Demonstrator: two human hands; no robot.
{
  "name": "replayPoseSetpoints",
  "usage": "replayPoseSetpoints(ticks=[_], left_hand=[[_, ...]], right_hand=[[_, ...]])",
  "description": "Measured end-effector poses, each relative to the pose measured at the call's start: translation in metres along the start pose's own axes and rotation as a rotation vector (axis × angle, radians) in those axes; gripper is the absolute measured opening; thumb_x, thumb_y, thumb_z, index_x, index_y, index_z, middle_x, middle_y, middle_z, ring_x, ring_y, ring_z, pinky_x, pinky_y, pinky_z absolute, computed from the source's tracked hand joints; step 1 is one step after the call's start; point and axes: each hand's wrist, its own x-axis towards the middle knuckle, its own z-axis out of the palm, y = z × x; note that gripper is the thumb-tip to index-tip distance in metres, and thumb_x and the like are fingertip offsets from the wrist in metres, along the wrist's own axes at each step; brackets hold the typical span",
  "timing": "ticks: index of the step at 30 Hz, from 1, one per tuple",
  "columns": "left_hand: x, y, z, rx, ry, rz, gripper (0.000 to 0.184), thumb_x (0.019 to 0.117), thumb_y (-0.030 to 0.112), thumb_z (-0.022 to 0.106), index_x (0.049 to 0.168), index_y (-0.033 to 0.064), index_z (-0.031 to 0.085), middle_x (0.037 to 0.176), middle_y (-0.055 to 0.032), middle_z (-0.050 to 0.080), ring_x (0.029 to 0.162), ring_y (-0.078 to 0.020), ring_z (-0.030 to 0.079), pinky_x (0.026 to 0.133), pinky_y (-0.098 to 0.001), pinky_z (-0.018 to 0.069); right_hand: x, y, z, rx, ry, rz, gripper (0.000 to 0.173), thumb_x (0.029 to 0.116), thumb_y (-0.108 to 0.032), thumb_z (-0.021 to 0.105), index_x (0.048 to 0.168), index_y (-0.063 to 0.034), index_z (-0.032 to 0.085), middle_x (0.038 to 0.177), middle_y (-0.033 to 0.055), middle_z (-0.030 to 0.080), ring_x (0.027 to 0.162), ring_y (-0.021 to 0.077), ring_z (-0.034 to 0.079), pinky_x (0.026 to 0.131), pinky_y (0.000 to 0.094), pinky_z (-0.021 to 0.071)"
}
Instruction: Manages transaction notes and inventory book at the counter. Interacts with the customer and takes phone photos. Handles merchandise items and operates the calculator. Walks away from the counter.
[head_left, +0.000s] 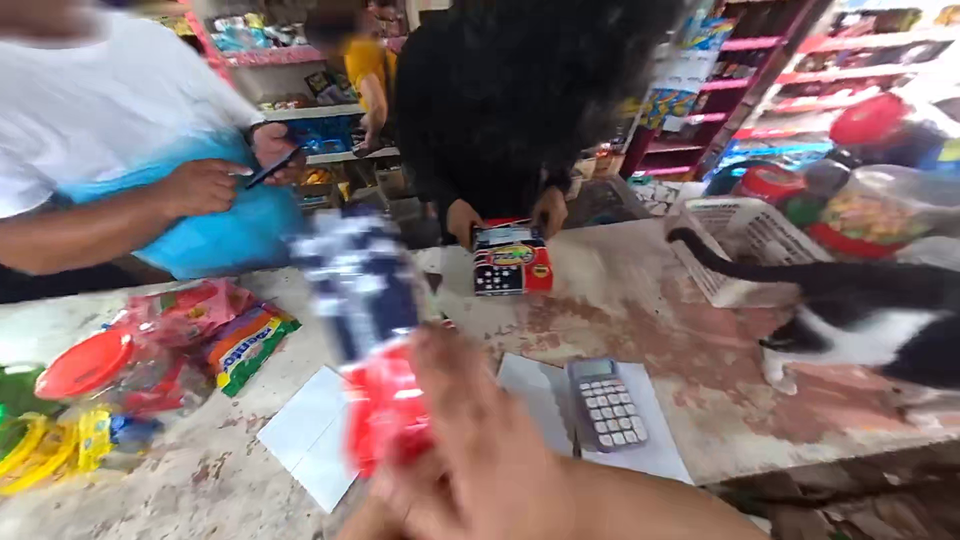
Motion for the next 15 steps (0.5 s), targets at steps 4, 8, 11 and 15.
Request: replayPoseSetpoints(ticks=[4, 8, 11, 15], left_hand=[[0.029, 0.006, -0.044, 0.296, 0.548, 0.541, 0.06, 0.0882, 0.014, 0.077, 0.134, -0.0036, 0.042, 0.117, 0.0052, 0.067, 0.108, 0.0003, 0.065, 0.096, -0.0251, 0.0561], [0.042, 0.056, -0.076, 0.389, 0.808, 0.276, 0.046, 0.1024, 0.008, 0.042, 0.141, -0.0127, 0.027, 0.118, -0.0016, 0.055, 0.104, 0.004, 0.059, 0.096, -0.0187, 0.0506], [0.033, 0.064, -0.12, 0.291, 0.822, 0.223, 0.024, 0.1064, 0.012, 0.03, 0.122, 0.0036, 0.047, 0.1, 0.01, 0.064, 0.093, 0.0046, 0.064, 0.088, -0.0187, 0.0543], [0.024, 0.075, -0.168, 0.276, 0.839, 0.238, 0.029, 0.1089, 0.016, 0.028, 0.13, 0.0034, 0.045, 0.109, 0.006, 0.062, 0.1, 0.0012, 0.062, 0.093, -0.0214, 0.0523]], right_hand=[[-0.013, 0.017, 0.013, 0.401, -0.253, -0.158, 0.065, 0.0934, -0.022, 0.073, 0.147, 0.0057, 0.048, 0.137, 0.0203, 0.063, 0.122, 0.0271, 0.066, 0.099, 0.0415, 0.0564], [-0.082, 0.09, -0.002, -0.222, -0.259, 0.297, 0.056, 0.0948, -0.037, 0.069, 0.139, -0.0027, 0.061, 0.138, 0.0207, 0.062, 0.131, 0.0359, 0.058, 0.108, 0.053, 0.0472], [-0.144, 0.136, -0.026, -0.497, -0.465, 0.861, 0.093, 0.0871, -0.049, 0.075, 0.158, -0.0026, 0.037, 0.161, 0.037, 0.024, 0.147, 0.0607, 0.021, 0.111, 0.0764, 0.0259], [-0.201, 0.154, -0.041, -0.559, -0.228, 0.969, 0.099, 0.075, -0.038, 0.088, 0.154, -0.0004, 0.042, 0.159, 0.0376, 0.025, 0.131, 0.0644, 0.044, 0.094, 0.0756, 0.0436]])
